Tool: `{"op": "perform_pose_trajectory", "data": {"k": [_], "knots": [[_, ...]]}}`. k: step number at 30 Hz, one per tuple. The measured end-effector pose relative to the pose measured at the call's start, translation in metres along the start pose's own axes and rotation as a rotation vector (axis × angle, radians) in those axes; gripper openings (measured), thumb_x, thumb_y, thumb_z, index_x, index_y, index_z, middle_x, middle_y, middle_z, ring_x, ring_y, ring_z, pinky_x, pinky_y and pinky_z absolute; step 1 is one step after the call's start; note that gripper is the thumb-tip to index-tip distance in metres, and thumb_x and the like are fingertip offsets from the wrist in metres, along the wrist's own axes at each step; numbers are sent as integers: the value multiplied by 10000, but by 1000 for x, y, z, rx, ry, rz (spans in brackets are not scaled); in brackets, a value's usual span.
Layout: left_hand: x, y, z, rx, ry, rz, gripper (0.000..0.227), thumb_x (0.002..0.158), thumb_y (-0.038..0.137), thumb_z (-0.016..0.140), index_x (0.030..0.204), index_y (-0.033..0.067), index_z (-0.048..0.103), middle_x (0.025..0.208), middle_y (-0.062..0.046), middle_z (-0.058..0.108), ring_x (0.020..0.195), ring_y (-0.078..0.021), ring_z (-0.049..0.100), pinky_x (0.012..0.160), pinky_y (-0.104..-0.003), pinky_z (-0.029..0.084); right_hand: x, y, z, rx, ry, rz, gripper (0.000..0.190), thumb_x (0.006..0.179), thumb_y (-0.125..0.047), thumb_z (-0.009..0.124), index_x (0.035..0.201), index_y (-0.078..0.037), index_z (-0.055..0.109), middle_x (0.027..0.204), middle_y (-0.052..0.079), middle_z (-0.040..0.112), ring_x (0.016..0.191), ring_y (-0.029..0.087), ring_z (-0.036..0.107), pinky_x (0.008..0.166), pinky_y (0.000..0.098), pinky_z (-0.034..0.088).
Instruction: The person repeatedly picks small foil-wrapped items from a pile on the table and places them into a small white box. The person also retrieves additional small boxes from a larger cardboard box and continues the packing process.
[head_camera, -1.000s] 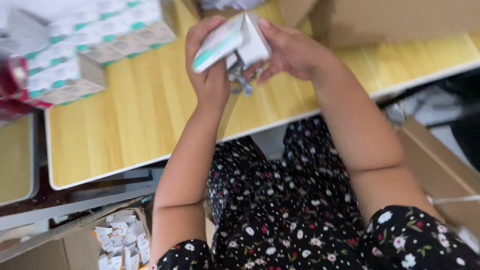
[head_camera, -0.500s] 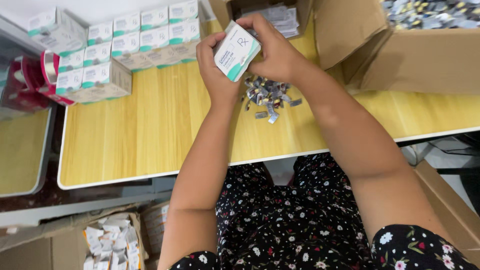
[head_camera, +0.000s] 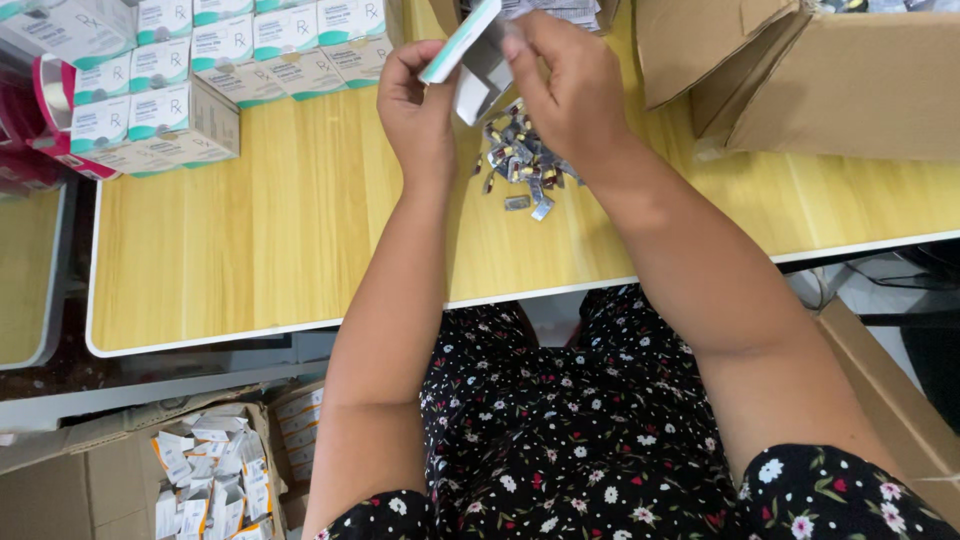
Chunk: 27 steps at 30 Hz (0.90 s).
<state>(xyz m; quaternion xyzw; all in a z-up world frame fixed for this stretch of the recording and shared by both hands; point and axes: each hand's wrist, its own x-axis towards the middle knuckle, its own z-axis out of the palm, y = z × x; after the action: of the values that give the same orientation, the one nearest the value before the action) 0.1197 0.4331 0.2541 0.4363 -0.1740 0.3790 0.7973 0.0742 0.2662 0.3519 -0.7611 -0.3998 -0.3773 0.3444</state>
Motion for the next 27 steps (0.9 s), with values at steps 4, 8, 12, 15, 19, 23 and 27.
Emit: {"op": "perform_pose_trajectory", "data": {"k": [4,8,12,15,19,23,27], "knots": [[-3,12,7,-35,35,-43,256,931,129,832,1093,-19,700,1055,-95,710,1016,-180,647,957,-325,515,1,-6,3,-150,70,-89,69,1088,-61,664,1100,-16,715,922,164,665,852,370,647,751,451,498],[-17,24,17,551,23,214,467,844,139,923,1190,48,623,1197,-101,665,1181,-218,647,1072,-356,505,2,-9,0,-278,109,-269,168,999,-11,710,1166,-8,726,997,123,686,911,326,661,785,425,530],[-18,27,20,447,52,188,693,829,81,938,1310,89,439,1272,-138,568,1281,-278,603,1186,-393,451,3,-13,-1,-337,114,-350,238,954,1,753,1190,-8,729,1063,95,692,940,288,661,791,383,543],[-17,30,18,369,72,53,743,798,58,896,1343,100,393,1299,-146,558,1217,-280,614,1085,-403,503,3,-16,0,-353,115,-390,219,947,-3,772,1160,-28,733,1082,76,686,949,281,654,802,382,550],[-21,34,19,270,72,-102,834,744,62,872,1367,114,320,1291,-147,509,1118,-281,645,888,-394,586,-1,-13,0,-314,140,-439,204,906,1,778,1101,-23,721,1070,78,680,932,288,648,769,382,544],[-22,35,20,159,-83,25,790,799,-78,722,1432,132,299,1407,-171,491,1326,-282,582,961,-367,544,-6,0,10,-61,244,-214,66,1006,6,714,1036,-28,666,1040,88,666,907,251,676,728,325,559],[-23,33,22,-41,-101,141,627,911,-160,580,1401,149,341,1472,-160,465,1386,-247,507,1059,-364,516,-8,30,7,-4,319,-42,22,1076,1,666,1065,-17,669,943,69,650,795,165,614,723,288,493]]}}
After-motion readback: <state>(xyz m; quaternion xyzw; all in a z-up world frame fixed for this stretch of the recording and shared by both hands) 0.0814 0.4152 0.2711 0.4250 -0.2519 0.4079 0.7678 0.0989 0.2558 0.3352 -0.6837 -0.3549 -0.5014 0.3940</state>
